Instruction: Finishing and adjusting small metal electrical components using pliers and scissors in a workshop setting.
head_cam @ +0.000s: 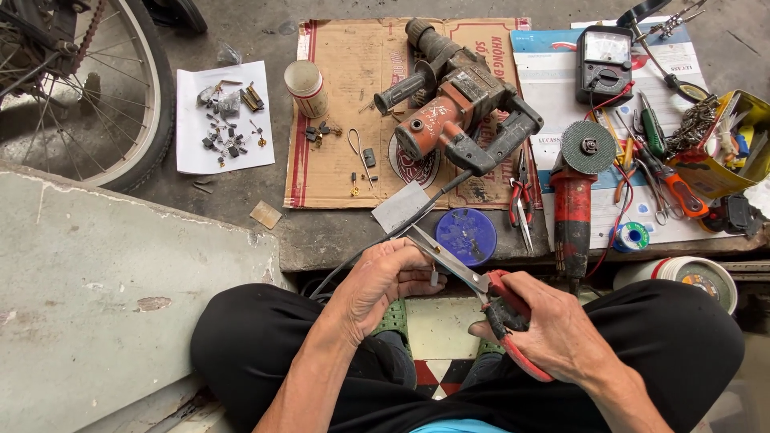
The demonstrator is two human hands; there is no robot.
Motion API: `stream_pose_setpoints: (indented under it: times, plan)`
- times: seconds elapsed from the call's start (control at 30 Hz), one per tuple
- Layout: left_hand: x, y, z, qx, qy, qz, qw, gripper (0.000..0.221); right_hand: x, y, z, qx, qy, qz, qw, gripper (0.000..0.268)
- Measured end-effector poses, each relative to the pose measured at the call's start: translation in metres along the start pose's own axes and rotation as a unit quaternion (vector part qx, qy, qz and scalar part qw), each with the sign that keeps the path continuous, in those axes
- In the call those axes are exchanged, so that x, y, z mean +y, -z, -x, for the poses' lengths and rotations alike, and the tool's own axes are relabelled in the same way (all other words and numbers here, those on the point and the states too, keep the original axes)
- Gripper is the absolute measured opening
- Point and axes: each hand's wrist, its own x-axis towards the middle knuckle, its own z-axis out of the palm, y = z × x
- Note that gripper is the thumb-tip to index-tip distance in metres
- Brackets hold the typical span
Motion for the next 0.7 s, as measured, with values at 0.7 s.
stream_pose_setpoints:
  times: [0.7]
  plan:
    - [-0.009, 0.011, -0.055, 0.002, -0.026, 0.094, 0.995, 0.015, 0.012, -0.024, -0.034, -0.103, -0.160, -0.173, 0.966, 0.041]
